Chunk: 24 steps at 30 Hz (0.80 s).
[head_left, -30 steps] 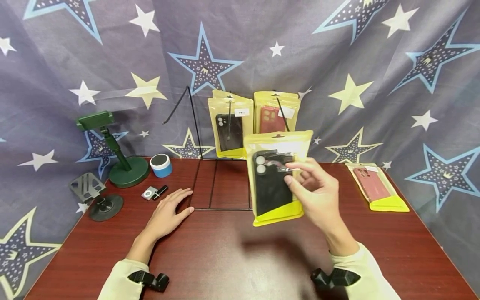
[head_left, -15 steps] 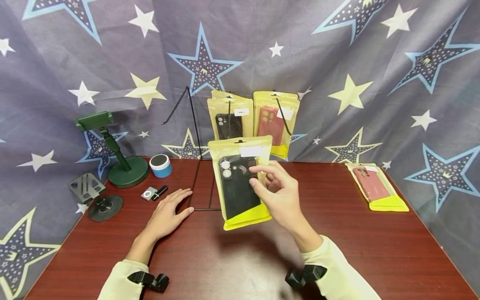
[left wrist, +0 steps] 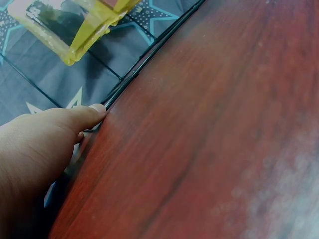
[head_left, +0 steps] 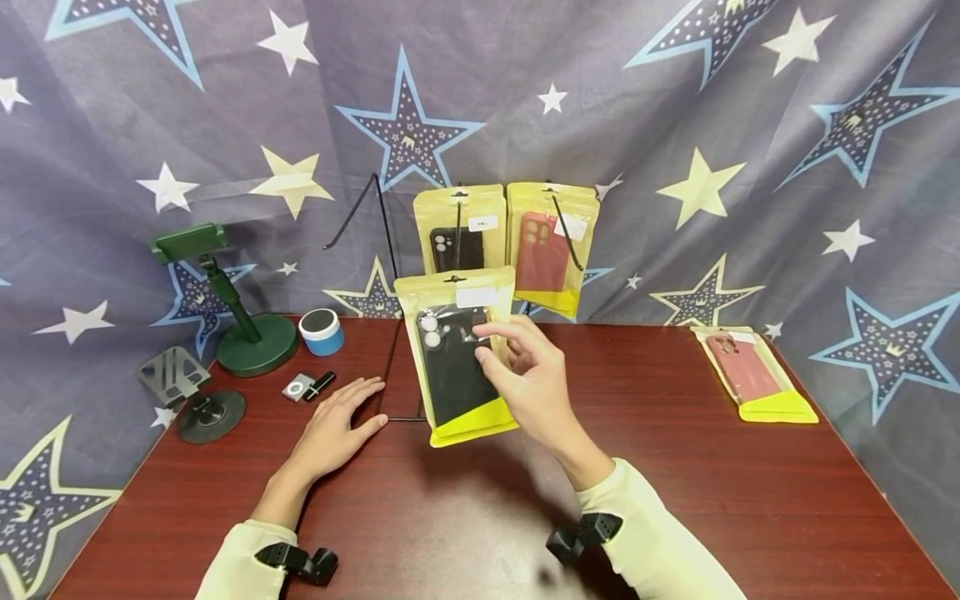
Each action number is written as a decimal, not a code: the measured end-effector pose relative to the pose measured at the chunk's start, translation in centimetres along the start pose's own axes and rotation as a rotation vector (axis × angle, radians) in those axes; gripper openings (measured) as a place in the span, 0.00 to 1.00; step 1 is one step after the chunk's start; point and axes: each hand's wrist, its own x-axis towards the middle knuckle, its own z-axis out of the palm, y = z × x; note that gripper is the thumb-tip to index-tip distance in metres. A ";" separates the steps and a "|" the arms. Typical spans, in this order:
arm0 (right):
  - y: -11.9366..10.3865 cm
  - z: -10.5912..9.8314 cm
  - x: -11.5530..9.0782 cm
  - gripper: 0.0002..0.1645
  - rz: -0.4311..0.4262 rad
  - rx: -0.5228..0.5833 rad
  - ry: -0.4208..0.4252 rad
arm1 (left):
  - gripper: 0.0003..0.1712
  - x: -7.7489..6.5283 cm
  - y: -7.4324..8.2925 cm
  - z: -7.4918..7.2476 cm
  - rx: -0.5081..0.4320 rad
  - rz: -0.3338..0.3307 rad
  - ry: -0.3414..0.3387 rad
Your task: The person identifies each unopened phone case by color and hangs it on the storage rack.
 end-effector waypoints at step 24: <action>3.6 0.6 4.2 0.13 0.034 -0.108 0.082 | 0.34 -0.1 0.4 0.1 -0.007 -0.010 -0.007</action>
